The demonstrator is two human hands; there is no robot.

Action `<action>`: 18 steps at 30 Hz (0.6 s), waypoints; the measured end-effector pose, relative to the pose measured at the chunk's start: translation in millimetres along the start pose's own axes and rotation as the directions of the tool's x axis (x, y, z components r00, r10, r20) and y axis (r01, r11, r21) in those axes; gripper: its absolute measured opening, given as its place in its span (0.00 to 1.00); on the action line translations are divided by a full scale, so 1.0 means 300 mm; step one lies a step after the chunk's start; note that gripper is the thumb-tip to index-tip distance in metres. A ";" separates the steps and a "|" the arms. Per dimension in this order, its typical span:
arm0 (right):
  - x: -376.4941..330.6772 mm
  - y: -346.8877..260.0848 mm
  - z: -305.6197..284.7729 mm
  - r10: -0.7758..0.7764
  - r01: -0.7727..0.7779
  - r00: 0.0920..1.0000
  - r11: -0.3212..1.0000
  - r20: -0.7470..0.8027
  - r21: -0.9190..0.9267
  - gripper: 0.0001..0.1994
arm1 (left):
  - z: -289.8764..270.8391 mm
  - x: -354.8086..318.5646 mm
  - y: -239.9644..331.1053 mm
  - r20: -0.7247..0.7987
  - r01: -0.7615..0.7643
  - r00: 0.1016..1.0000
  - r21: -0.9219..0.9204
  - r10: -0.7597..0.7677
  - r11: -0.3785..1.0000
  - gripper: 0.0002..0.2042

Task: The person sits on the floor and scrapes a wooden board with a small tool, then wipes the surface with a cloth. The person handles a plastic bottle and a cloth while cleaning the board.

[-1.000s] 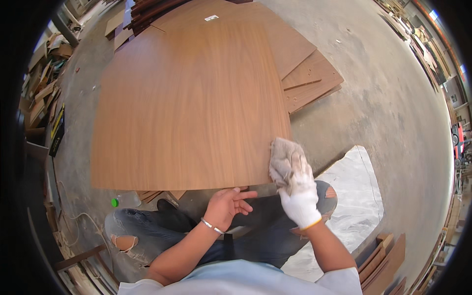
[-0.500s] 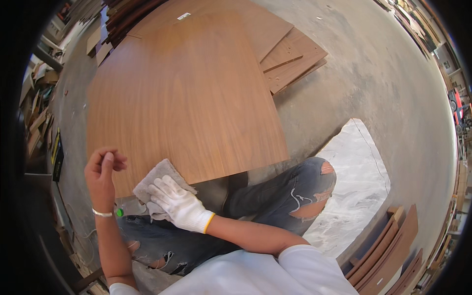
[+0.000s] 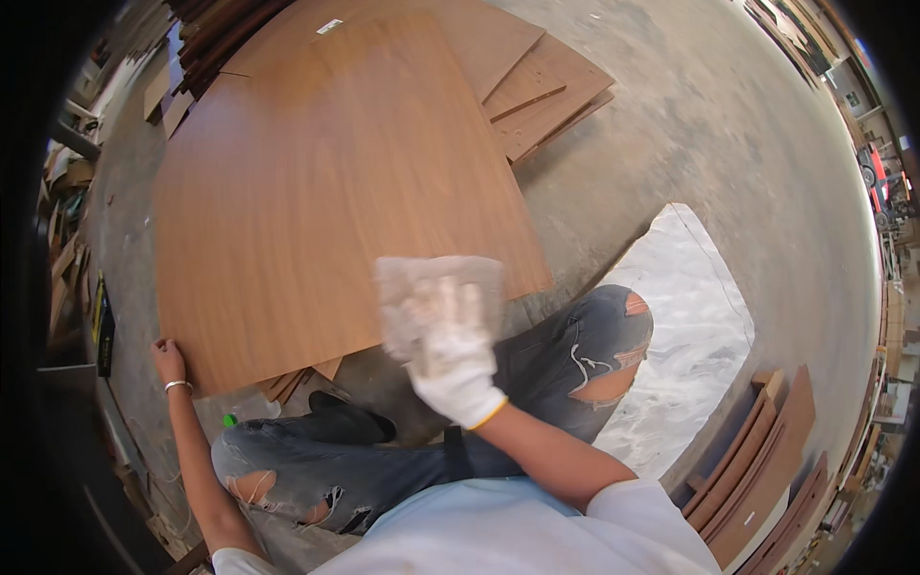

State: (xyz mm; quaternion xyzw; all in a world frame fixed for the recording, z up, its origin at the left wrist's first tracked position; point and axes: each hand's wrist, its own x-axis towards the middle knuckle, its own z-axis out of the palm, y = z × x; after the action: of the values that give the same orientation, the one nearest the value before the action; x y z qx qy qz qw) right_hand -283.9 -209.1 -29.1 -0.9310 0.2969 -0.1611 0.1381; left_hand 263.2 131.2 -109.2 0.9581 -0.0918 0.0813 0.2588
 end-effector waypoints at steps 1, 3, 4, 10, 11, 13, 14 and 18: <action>0.012 -0.104 0.052 -0.072 0.076 0.997 0.971 -0.024 0.226 0.36 | 0.002 0.021 -0.030 -0.017 -0.005 1.000 -0.003 0.005 1.000 0.18; 0.047 -0.272 0.167 -0.212 0.208 0.976 0.861 -0.046 0.464 0.30 | 0.009 0.080 -0.058 -0.056 -0.026 0.998 -0.020 0.025 0.999 0.20; 0.066 -0.314 0.232 -0.323 0.324 0.943 0.822 -0.085 0.468 0.27 | 0.047 0.072 -0.024 0.031 -0.029 0.999 -0.013 0.030 0.999 0.22; 0.026 -0.186 0.132 -0.235 0.233 0.971 0.919 -0.033 0.319 0.31 | -0.107 0.046 -0.065 0.267 0.080 0.961 0.003 -0.078 0.997 0.30; -0.004 -0.103 0.084 -0.142 0.145 0.989 0.975 -0.029 0.171 0.35 | -0.119 0.035 -0.071 0.269 0.073 0.961 0.002 -0.071 0.997 0.31; -0.072 0.072 0.020 0.081 -0.087 0.988 0.995 -0.133 -0.039 0.41 | -0.115 -0.018 -0.029 0.284 0.070 0.957 -0.018 -0.062 0.997 0.32; -0.110 0.161 0.023 0.217 -0.200 0.926 0.976 -0.310 0.085 0.44 | -0.094 -0.079 0.060 0.299 0.072 0.953 -0.044 -0.056 0.996 0.32; -0.024 0.238 0.091 0.538 -0.185 0.749 0.730 -0.387 0.658 0.47 | -0.192 -0.183 0.093 0.365 0.106 0.927 -0.042 -0.083 0.994 0.31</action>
State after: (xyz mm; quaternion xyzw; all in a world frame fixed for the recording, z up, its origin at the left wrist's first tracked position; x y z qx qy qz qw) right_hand -315.3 -256.3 -80.8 -0.6734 0.4438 -0.4741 0.3532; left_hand 197.7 144.3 -57.8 0.9516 -0.0944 -0.1124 0.2701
